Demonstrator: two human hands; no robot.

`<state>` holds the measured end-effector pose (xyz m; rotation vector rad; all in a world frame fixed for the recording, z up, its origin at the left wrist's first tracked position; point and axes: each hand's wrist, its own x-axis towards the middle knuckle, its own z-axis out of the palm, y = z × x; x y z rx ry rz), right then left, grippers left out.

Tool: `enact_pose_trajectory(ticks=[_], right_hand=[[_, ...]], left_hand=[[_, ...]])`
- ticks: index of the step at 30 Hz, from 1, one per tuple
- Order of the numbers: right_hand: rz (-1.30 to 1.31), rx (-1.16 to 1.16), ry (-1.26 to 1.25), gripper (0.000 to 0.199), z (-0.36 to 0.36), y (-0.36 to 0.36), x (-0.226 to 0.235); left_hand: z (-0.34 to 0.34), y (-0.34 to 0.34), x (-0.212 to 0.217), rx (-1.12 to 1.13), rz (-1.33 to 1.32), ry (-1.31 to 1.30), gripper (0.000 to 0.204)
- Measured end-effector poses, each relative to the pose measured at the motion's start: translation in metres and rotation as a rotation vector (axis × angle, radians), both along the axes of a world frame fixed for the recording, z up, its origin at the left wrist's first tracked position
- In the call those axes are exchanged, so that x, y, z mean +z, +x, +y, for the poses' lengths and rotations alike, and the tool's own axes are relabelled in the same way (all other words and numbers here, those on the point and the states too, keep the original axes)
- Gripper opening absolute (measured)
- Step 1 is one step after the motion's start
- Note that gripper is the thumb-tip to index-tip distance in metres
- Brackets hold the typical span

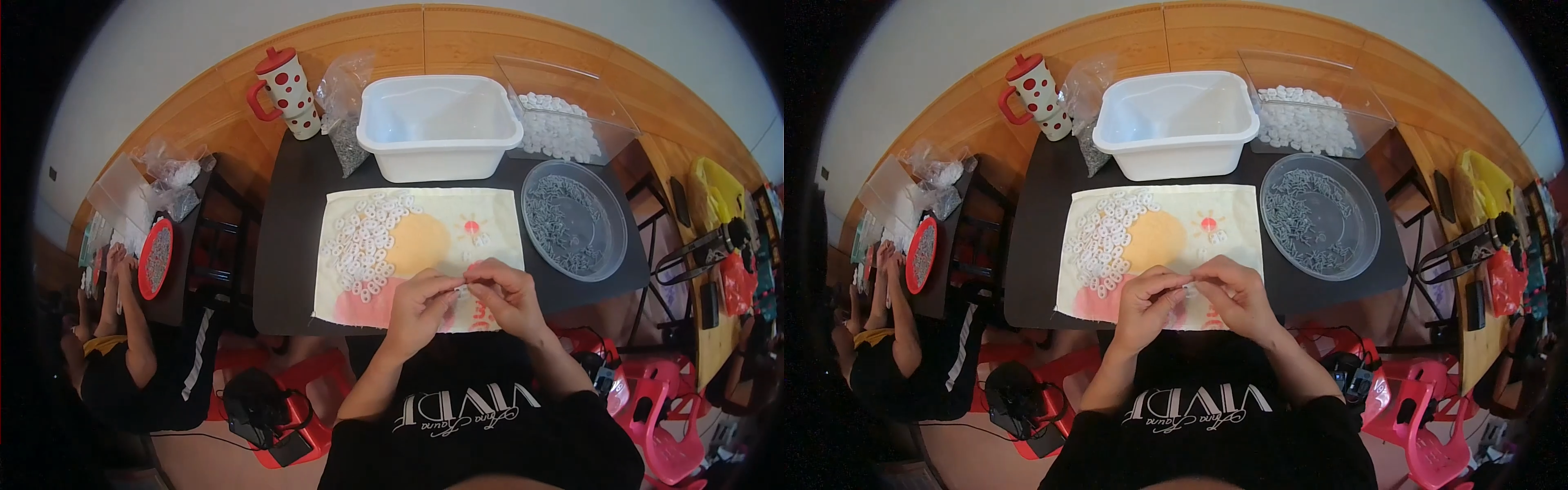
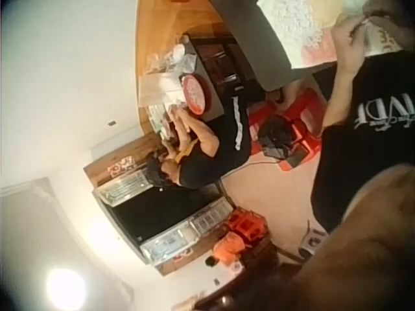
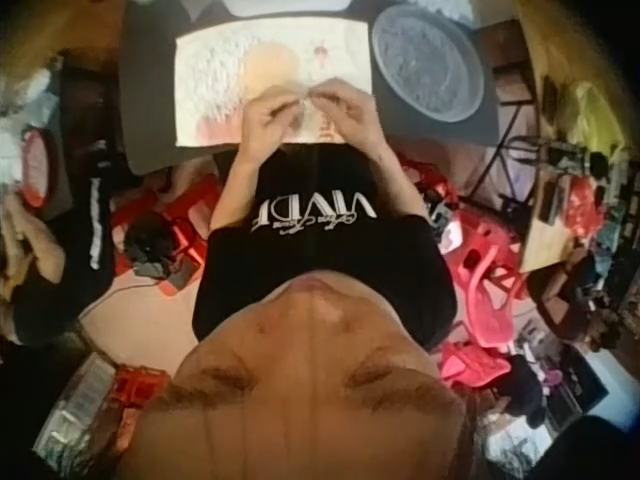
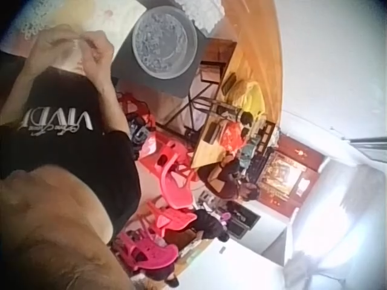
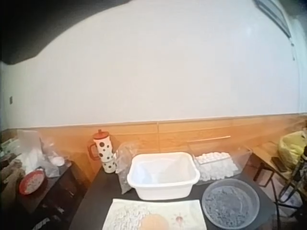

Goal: Assembling small grey beads into white plastic rings on a patterned sheet.

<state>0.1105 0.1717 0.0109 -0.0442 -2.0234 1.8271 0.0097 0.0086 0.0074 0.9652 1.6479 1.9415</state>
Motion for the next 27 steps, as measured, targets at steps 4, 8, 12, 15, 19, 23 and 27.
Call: enact_pose_trajectory(ticks=[4, 8, 12, 15, 19, 23, 27], right_hand=[[0.009, 0.017, -0.028, 0.018, -0.004, 0.000, -0.008], [-0.026, -0.020, -0.162, 0.016, -0.007, -0.001, -0.009], [0.015, -0.065, -0.165, 0.013, -0.008, 0.000, -0.013], [0.030, -0.060, -0.143, 0.012, -0.007, 0.000, -0.012], [0.098, -0.032, -0.027, 0.012, -0.005, -0.003, -0.005], [0.106, -0.028, 0.069, 0.011, 0.000, -0.002, 0.000], [0.101, -0.036, 0.130, 0.011, 0.000, -0.002, 0.003]], left_hand=[[0.001, -0.002, -0.002, -0.072, -0.023, -0.068, 0.025], [0.002, 0.002, -0.008, -0.075, -0.127, 0.002, 0.032], [0.005, 0.009, -0.007, -0.033, -0.143, 0.024, 0.035], [0.006, 0.010, -0.006, 0.009, -0.093, 0.021, 0.029], [0.003, 0.004, -0.007, 0.000, 0.060, -0.039, 0.029], [0.004, 0.005, -0.009, -0.015, 0.057, -0.031, 0.031], [0.004, 0.006, -0.009, -0.026, 0.040, -0.055, 0.031]])
